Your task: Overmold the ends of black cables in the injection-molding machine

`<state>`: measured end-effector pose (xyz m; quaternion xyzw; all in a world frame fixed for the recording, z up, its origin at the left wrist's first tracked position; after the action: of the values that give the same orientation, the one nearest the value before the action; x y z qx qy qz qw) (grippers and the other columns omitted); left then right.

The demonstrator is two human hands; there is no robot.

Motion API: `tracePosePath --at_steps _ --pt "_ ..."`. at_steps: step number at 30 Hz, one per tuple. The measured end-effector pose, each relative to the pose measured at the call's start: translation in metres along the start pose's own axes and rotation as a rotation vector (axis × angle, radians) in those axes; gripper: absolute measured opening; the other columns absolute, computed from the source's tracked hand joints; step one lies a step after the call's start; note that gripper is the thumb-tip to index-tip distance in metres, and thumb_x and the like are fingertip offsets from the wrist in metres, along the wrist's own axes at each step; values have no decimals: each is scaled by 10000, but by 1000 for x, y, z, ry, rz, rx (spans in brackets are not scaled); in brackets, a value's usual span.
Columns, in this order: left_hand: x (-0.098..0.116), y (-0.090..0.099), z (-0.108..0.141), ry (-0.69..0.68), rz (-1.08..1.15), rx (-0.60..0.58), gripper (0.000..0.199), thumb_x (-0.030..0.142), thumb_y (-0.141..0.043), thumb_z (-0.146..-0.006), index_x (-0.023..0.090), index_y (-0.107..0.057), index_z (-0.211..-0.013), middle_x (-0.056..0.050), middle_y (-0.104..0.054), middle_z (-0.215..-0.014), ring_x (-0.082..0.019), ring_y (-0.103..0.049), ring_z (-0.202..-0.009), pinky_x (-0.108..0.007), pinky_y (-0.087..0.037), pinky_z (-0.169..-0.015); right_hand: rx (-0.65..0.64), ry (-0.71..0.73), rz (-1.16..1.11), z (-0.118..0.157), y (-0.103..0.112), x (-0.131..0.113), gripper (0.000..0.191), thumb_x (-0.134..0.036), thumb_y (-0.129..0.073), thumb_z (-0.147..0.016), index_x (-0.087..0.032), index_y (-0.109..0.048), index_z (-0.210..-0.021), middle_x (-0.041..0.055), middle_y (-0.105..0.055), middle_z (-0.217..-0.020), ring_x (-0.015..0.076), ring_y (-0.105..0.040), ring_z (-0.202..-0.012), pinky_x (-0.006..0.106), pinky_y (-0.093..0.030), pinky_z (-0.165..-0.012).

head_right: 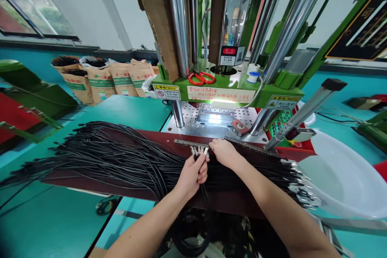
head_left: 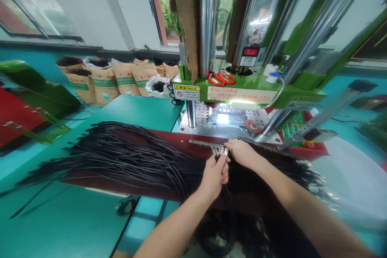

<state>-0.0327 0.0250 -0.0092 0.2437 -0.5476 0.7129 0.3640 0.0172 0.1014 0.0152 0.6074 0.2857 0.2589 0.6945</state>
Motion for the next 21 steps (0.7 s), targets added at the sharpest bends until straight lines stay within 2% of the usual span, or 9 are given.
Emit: tracePosePath --at_steps 3,6,8,12,14,16,19,21 --pt "-4 7 1 21 -54 14 402 502 -630 -679 185 -425 -819 115 -335 -444 -7 -206 -317 -143 -116 -319 -23 -31 24 -5 1 -5 299 -14 -421 -734 -108 -584 -967 152 -580 -954 276 -552 -907 341 -418 -719" --pt "-7 9 2 40 -78 4 413 515 -626 -674 187 -422 -821 117 -331 -448 -6 -200 -319 -142 -117 -316 -85 -53 -9 -2 8 -3 199 -88 -489 -705 -136 -566 -882 129 -585 -925 263 -568 -833 308 -409 -641" --pt "-7 9 2 43 -92 -9 413 522 -619 -676 185 -427 -819 118 -322 -446 -6 -192 -320 -142 -119 -316 -119 -66 -49 8 13 1 80 -154 -473 -738 -159 -535 -789 94 -595 -861 221 -573 -755 281 -401 -608" --pt "-6 8 1 44 -116 -24 416 537 -608 -680 190 -413 -801 124 -293 -436 -7 -171 -322 -142 -115 -313 -108 -128 -234 44 21 15 83 -156 -402 -763 -179 -465 -715 37 -573 -762 157 -539 -676 247 -390 -590" --pt "-7 4 1 49 -137 -31 419 545 -603 -682 200 -394 -794 126 -290 -440 -8 -167 -320 -140 -111 -312 -62 -186 -427 66 21 23 65 -153 -413 -748 -180 -466 -720 20 -565 -732 153 -526 -679 248 -393 -596" --pt "-11 -2 2 66 -175 -55 420 547 -604 -680 206 -382 -784 126 -292 -444 -8 -171 -318 -139 -110 -313 1 -281 -661 87 14 31 82 -178 -422 -759 -178 -494 -800 -2 -549 -682 141 -511 -619 239 -391 -539" --pt "-21 -18 1 93 -280 -102 405 523 -619 -676 196 -394 -759 119 -297 -448 -8 -192 -322 -142 -116 -321 171 -437 -1003 110 0 42 298 -271 -452 -795 -170 -481 -1074 -49 -487 -598 94 -408 -419 211 -312 -390" --pt "-28 -29 -2 83 -377 -130 370 488 -622 -685 184 -418 -741 106 -323 -456 -9 -215 -331 -149 -133 -333 331 -495 -1177 120 -7 47 427 -358 -471 -815 -156 -448 -1190 -57 -468 -574 70 -339 -353 202 -238 -348"
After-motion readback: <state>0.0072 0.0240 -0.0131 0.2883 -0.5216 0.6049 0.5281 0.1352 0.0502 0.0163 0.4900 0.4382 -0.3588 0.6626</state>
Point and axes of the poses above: each hand's wrist, its own z-axis away from the middle knuckle, its own y-axis out of the back of the hand, x = y × z, the point moved 9 cm from there along -z, towards the middle knuckle
